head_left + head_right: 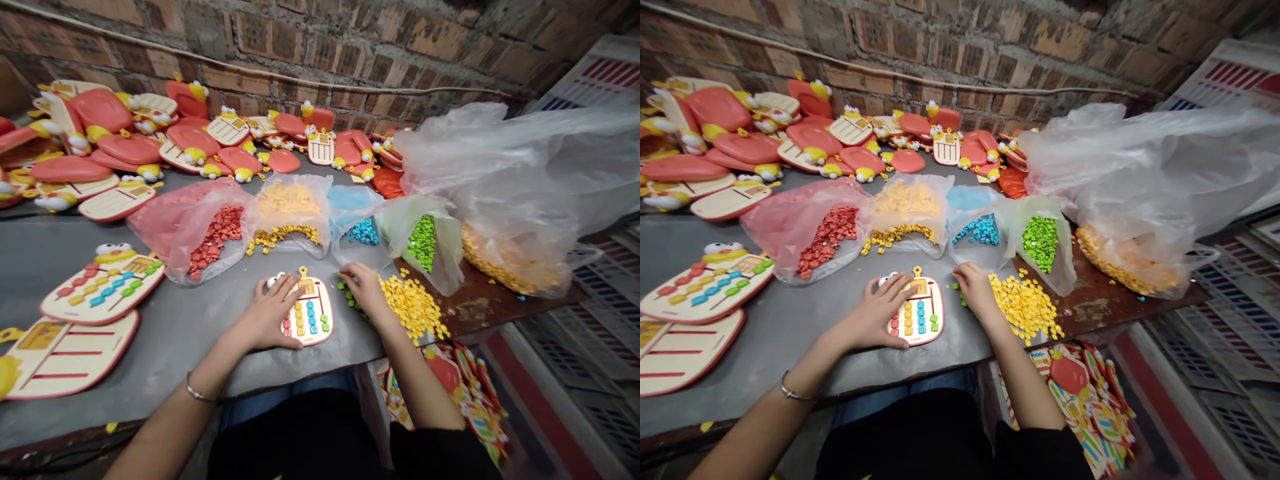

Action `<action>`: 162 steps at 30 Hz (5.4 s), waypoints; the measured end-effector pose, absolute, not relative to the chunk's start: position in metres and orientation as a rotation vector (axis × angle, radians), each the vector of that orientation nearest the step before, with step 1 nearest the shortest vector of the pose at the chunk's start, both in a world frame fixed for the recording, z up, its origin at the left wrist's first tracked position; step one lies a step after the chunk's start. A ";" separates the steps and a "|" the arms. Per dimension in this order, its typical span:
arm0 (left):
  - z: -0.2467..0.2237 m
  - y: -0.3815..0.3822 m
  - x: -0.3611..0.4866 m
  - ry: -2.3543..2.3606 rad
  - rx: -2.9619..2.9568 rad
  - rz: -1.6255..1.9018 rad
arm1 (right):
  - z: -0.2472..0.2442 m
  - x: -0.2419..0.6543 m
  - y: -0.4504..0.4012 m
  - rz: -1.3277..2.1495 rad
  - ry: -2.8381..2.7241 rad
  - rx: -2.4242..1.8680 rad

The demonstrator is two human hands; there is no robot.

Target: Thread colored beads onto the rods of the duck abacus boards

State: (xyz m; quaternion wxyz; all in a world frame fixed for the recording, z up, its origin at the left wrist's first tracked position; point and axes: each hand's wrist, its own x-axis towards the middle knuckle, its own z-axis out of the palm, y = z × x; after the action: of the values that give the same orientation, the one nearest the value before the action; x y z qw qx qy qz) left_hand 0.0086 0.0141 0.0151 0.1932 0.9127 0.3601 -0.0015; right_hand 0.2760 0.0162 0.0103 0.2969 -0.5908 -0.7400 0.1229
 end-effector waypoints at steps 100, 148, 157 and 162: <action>0.011 0.012 0.009 1.035 2.570 0.024 | -0.013 0.278 -0.037 0.271 -2.109 -1.439; 0.018 0.015 0.010 1.008 2.506 -0.006 | 0.025 0.237 0.135 1.553 -2.689 -1.330; 0.012 0.021 0.003 0.939 2.599 0.215 | 0.022 0.256 0.068 1.749 -1.669 -1.380; 0.011 0.022 0.002 0.879 2.656 0.324 | 0.017 0.251 0.037 1.605 -1.682 -1.419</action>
State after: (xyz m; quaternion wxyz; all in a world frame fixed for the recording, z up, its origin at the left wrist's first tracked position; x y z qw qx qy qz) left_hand 0.0025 0.0217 0.0114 0.1621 0.9305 0.3081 0.1136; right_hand 0.2511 0.0370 0.0170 0.2074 -0.5095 -0.6042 0.5764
